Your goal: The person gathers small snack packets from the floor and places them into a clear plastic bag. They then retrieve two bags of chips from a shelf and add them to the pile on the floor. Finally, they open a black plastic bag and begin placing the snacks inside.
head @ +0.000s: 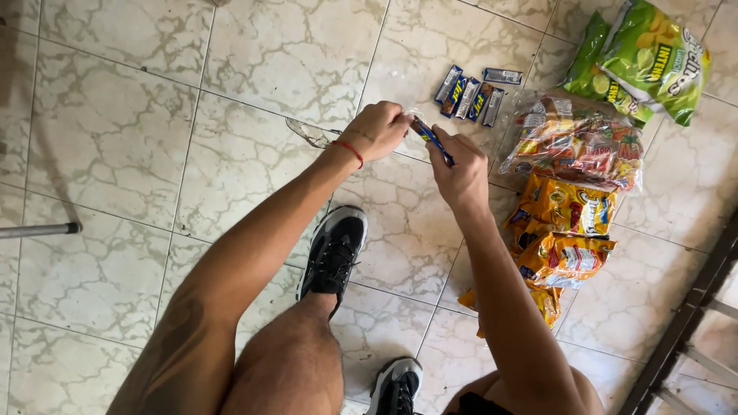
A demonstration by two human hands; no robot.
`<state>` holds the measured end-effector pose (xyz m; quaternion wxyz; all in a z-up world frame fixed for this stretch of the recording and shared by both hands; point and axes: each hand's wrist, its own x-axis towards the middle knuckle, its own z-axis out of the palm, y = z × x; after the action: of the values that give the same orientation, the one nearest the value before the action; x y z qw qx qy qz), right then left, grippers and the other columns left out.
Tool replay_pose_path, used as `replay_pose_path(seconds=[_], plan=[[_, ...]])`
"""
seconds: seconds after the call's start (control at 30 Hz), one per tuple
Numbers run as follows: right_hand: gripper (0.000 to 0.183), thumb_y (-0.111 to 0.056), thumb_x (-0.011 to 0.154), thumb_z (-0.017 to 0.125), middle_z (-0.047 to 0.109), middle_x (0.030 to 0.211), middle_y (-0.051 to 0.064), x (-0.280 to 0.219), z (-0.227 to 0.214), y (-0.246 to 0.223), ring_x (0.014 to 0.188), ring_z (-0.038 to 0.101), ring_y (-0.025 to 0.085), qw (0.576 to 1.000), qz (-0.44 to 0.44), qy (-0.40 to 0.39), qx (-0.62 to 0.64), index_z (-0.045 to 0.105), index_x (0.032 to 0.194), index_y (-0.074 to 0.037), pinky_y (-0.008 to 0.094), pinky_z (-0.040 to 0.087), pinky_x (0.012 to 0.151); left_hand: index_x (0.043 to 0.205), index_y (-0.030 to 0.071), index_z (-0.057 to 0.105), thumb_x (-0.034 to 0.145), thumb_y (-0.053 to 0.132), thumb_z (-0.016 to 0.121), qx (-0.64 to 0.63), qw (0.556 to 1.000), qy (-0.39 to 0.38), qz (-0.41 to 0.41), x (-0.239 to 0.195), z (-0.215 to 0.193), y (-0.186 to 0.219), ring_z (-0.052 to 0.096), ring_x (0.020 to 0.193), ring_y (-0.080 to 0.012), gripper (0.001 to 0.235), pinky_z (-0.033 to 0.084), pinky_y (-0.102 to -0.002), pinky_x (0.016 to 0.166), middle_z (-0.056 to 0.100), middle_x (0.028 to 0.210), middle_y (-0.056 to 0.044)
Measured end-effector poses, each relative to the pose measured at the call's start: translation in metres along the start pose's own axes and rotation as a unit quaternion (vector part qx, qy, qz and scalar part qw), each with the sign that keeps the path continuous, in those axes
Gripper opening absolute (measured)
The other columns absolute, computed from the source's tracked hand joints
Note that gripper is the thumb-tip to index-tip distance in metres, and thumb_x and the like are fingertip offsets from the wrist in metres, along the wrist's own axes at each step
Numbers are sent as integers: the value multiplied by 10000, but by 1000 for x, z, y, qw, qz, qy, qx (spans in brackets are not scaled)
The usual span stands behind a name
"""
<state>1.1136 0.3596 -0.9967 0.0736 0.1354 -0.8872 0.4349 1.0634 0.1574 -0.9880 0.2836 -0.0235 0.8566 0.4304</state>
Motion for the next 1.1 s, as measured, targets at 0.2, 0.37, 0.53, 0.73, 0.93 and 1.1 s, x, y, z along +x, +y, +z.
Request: replay_pose_path(seconds=[0.2,0.37,0.53,0.73,0.93,1.1], plan=[[307,-105,855,747,673,817,135,3,-5,-8,698,688,357,992,40,-113,-47,806,1150,-165,429,533,585,873,52,717,952,368,492,8,999,-37,31,-10,-11,12,726,962,-445,396,556,-522,801,737,855,-230],[241,-128,844,767,698,779,129,26,-4,-23,705,704,328,974,96,-200,-46,819,1070,-194,421,549,622,861,79,727,944,353,520,50,997,-51,37,-13,-11,15,742,940,-416,353,572,-488,808,749,830,-198],[456,-235,772,863,735,888,94,55,-37,-62,890,726,227,933,251,-257,-5,754,1214,-260,372,563,810,890,105,728,934,372,488,0,996,-78,33,-18,-19,22,750,940,-317,361,570,-441,861,749,795,-108],[452,-79,854,662,718,938,165,56,-39,-73,589,663,171,871,359,-199,270,653,1287,51,254,549,447,797,70,682,894,334,573,-180,979,-91,29,-28,-23,30,670,544,-143,302,549,-214,422,696,682,-116],[156,-390,819,782,730,785,39,63,-18,-27,832,733,297,934,250,-199,-158,790,932,-281,452,572,703,764,92,670,912,290,539,-138,986,-67,58,-28,-32,34,670,540,-125,280,538,-212,405,693,660,-96],[110,-228,1033,694,739,839,14,111,-81,-107,610,655,72,941,243,-213,99,708,1038,-119,195,534,510,712,158,515,1060,130,514,-83,989,55,107,-42,-73,68,497,548,-47,350,395,-168,474,546,650,41]])
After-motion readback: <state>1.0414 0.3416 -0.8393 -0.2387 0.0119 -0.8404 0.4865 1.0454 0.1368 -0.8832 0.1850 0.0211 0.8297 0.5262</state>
